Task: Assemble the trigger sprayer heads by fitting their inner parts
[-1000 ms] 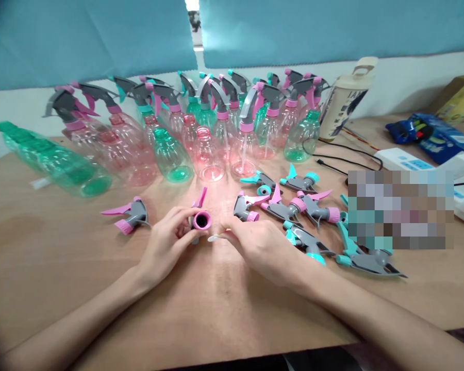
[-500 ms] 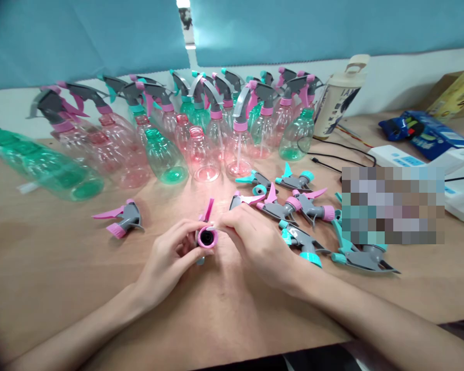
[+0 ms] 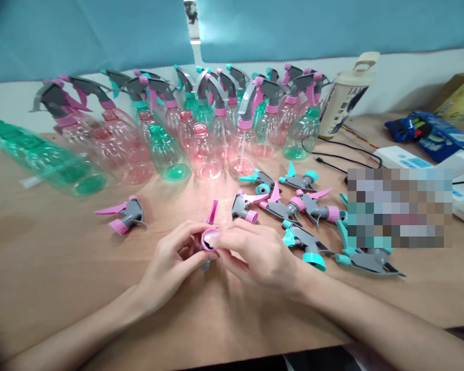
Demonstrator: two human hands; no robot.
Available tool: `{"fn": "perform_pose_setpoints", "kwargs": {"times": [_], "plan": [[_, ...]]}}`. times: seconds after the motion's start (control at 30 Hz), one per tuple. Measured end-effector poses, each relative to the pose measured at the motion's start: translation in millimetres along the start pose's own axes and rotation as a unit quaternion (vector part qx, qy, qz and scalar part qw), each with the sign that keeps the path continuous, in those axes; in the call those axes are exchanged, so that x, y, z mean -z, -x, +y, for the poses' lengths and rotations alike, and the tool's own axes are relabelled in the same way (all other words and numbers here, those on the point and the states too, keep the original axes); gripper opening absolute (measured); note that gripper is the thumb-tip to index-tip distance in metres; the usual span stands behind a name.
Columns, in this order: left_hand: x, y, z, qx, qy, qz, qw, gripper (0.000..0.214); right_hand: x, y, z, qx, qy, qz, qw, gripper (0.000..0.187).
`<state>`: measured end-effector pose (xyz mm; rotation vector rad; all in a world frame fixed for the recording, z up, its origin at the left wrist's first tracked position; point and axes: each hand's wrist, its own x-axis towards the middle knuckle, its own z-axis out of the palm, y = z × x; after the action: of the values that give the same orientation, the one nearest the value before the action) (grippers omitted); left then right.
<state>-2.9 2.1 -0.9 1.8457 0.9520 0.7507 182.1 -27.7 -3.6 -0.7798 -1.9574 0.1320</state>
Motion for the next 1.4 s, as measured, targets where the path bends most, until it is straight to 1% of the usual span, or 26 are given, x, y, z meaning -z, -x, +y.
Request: {"fn": "perform_pose_setpoints", "kwargs": {"times": [0.1,0.2,0.37,0.47,0.53,0.6,0.7,0.8,0.97,1.07,1.4], "plan": [[0.9,0,0,-0.009,-0.004,0.003,1.000,0.024,0,-1,-1,-0.001,-0.028,-0.018,0.999,0.035],[1.1,0,-1,-0.017,-0.005,0.006,1.000,0.025,1,-2,-2,-0.036,-0.050,-0.012,0.998,0.035],[1.1,1,-4,-0.020,-0.024,0.005,0.999,0.024,8,-5,1,-0.081,-0.017,0.021,0.996,0.029],[2.1,2,-6,-0.037,-0.040,-0.005,0.999,0.027,11,-6,4,-0.116,-0.040,0.001,0.992,0.028],[3.0,3,-6,-0.047,-0.051,-0.010,0.998,0.031,12,-7,5,-0.112,-0.050,-0.029,0.992,0.028],[3.8,3,-6,-0.053,-0.057,-0.016,0.997,0.032,12,-6,5,-0.089,-0.051,-0.051,0.993,0.028],[4.3,3,-6,-0.060,-0.051,-0.023,0.997,0.033,11,-5,5,-0.059,-0.053,-0.066,0.995,0.031],[4.3,3,-8,-0.072,-0.042,-0.030,0.996,0.035,10,-5,5,-0.053,-0.064,-0.077,0.994,0.033],[4.1,3,-11,-0.086,-0.047,-0.048,0.994,0.041,8,-4,6,-0.058,-0.069,-0.089,0.992,0.037],[3.8,3,-10,-0.097,-0.048,-0.048,0.993,0.039,8,-2,7,-0.071,-0.070,-0.105,0.989,0.040],[3.8,3,-12,-0.131,-0.084,-0.042,0.987,0.034,10,-4,6,-0.081,-0.075,-0.118,0.987,0.047]]}}
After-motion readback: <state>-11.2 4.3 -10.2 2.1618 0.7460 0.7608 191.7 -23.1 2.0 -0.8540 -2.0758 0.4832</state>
